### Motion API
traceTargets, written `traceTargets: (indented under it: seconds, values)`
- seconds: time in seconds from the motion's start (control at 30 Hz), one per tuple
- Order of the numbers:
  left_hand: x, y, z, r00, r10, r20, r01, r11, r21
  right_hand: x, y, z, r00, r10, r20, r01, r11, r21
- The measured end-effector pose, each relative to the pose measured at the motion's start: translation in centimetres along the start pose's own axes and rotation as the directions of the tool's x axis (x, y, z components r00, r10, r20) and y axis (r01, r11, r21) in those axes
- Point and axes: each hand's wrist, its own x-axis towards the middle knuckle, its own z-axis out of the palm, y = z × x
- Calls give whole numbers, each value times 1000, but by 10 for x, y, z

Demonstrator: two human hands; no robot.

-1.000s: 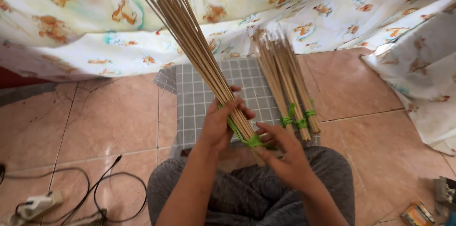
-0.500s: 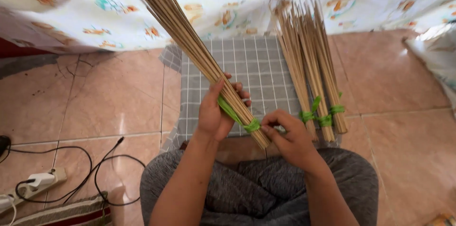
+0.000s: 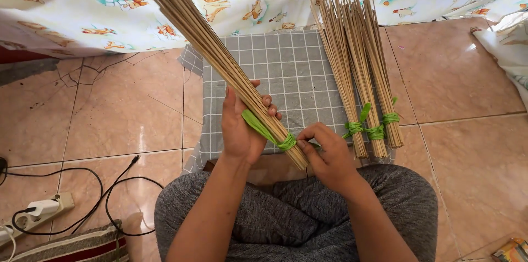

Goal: Bundling and tying groups of thin wooden sticks with green plastic string while sitting on the floor.

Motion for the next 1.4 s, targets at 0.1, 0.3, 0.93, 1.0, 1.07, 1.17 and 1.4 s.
traceTargets:
  seconds: [0.1,0.3,0.93,1.0,1.07,1.17,1.4]
  values:
    - [-1,0,1,1000,-17,-8,17,1000,-7,-3,1,1,1000,-4,-15,5,1000,18]
    - [1,6,1,1000,-7,-7,7,1000,-5,-4,-1,-2,997,67,-42,-55,971,233]
    - [-2,3,4,990,-92,-103,92,996,-9,-3,-12,0,995,-20,-97,25,999,48]
    - [-4,1,6,989,-92,-115,92,996,-6,-5,-17,-1,990,-53,-128,55,998,18]
    - [-3,1,7,988,-93,-120,93,996,-4,-4,-16,0,990,-68,-127,71,997,15]
    - [-4,0,8,987,-100,-125,99,995,-12,-4,-20,-1,989,-98,-115,98,995,-6]
    - [-6,-5,12,989,-13,-146,25,997,79,-5,-18,9,969,-222,-107,201,963,-181]
